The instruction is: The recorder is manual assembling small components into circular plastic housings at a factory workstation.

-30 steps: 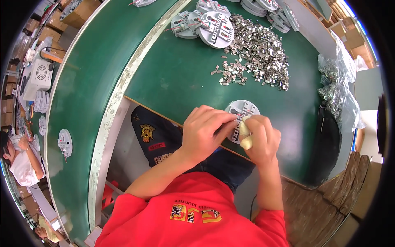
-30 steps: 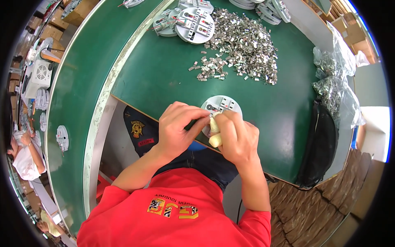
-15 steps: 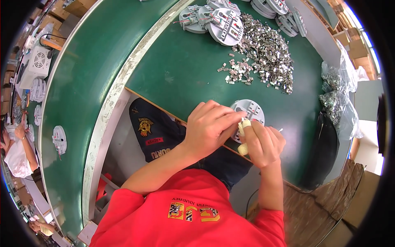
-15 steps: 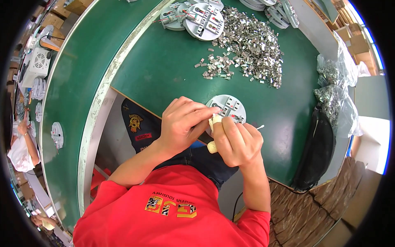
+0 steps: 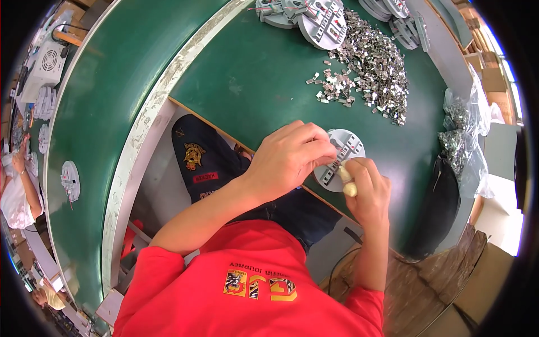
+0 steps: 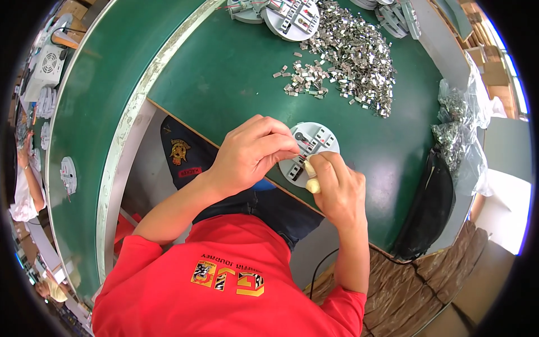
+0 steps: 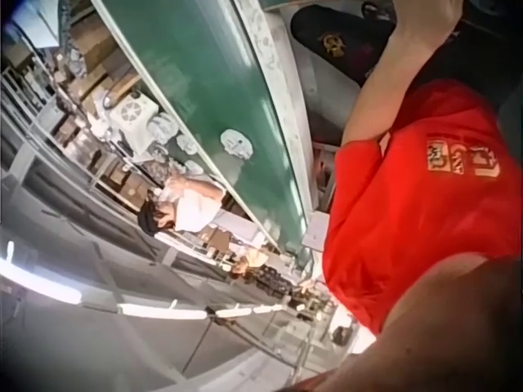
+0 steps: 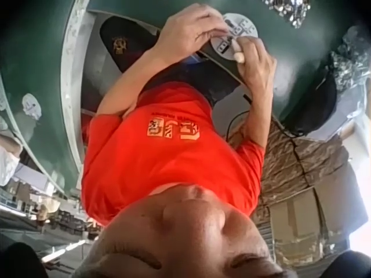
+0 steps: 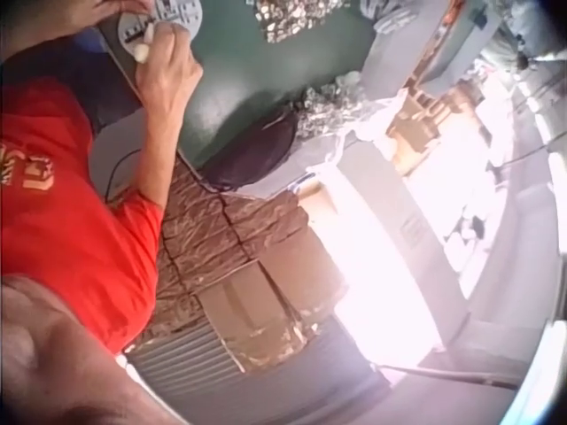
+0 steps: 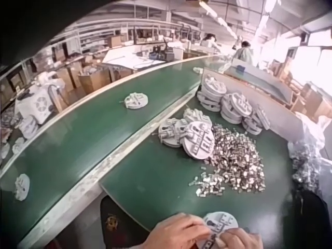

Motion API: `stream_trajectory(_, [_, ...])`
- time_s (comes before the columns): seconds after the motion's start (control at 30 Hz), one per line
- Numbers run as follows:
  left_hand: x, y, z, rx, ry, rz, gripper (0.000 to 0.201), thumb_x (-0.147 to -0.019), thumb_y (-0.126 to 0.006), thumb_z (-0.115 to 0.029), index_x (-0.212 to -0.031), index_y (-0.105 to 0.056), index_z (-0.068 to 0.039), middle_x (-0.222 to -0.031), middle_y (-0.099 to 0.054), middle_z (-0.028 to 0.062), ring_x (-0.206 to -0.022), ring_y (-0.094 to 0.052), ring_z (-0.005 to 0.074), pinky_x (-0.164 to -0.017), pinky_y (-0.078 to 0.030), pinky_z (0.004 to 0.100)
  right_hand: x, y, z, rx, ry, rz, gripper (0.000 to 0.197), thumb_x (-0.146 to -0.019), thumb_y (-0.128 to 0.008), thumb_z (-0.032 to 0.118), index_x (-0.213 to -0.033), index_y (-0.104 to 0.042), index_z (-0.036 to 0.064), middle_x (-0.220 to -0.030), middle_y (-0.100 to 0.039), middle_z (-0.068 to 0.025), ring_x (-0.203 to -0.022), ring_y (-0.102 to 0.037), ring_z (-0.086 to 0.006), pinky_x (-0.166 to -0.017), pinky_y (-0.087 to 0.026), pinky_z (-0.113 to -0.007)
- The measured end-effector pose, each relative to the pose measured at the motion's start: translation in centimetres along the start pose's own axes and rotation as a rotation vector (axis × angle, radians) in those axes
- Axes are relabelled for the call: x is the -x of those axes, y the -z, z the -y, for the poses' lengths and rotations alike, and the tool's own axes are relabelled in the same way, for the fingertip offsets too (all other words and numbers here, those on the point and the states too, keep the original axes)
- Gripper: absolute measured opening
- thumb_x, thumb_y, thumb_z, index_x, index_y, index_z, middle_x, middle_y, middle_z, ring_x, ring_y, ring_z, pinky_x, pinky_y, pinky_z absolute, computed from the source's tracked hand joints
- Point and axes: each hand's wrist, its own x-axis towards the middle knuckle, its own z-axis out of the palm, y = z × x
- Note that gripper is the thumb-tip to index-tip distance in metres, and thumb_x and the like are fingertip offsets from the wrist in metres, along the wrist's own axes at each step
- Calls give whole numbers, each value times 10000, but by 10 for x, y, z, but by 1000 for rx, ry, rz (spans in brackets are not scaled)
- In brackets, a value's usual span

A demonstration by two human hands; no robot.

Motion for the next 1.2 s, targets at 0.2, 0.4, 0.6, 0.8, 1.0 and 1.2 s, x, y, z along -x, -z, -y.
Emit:
stream_trajectory(0.2, [1,1,2,9,-30,32,186,-812,-824,-43,-958,-733,-114,-950,-681,-5,-793,-618,221,-679,-527,344,-4,5,-3,-93,-4,33,246,-826,-730,70,-1056,-644,57,-985,-678,-84,-669,-671,-274,-544,-518,-380])
stream_trajectory(0.4, [3,2,2,12,-38,42,197,-803,-819,-31,-960,-731,-111,-958,-682,-5,-795,-617,226,-681,-528,345,-17,13,8,-98,-34,140,236,-795,-711,17,-1013,-629,57,-923,-641,-86,-663,-664,-297,-553,-518,-408])
stream_trajectory(0.6, [-1,4,2,21,-44,66,179,-809,-808,-39,-955,-729,-105,-972,-685,-2,-813,-621,237,-709,-530,349,-35,24,24,3,-89,312,197,-788,-685,-5,-960,-607,52,-858,-589,-109,-655,-636,-336,-561,-508,-434])
stream_trajectory(0.8, [-1,7,0,6,-43,89,165,-820,-813,-62,-958,-734,-107,-983,-692,2,-826,-626,242,-715,-532,356,-42,24,33,88,-121,335,137,-817,-688,6,-902,-590,49,-814,-572,-112,-676,-649,-327,-572,-515,-442])
stream_trajectory(1.0, [-13,15,2,-1,26,192,158,-877,-804,-181,-1017,-749,-134,-988,-706,2,-892,-643,227,-831,-492,360,-31,22,22,-558,-160,-6,343,-953,-673,326,-809,-540,44,-738,-526,-99,-567,-547,-251,-505,-425,-385])
stream_trajectory(1.2, [-17,16,-3,53,193,269,201,-901,-788,-261,-1058,-749,-142,-990,-711,-7,-964,-659,195,-921,-436,357,-26,-18,17,-1611,-57,-411,744,-984,-473,757,-769,-492,45,-720,-466,-82,-552,-367,-129,-492,-298,-298])
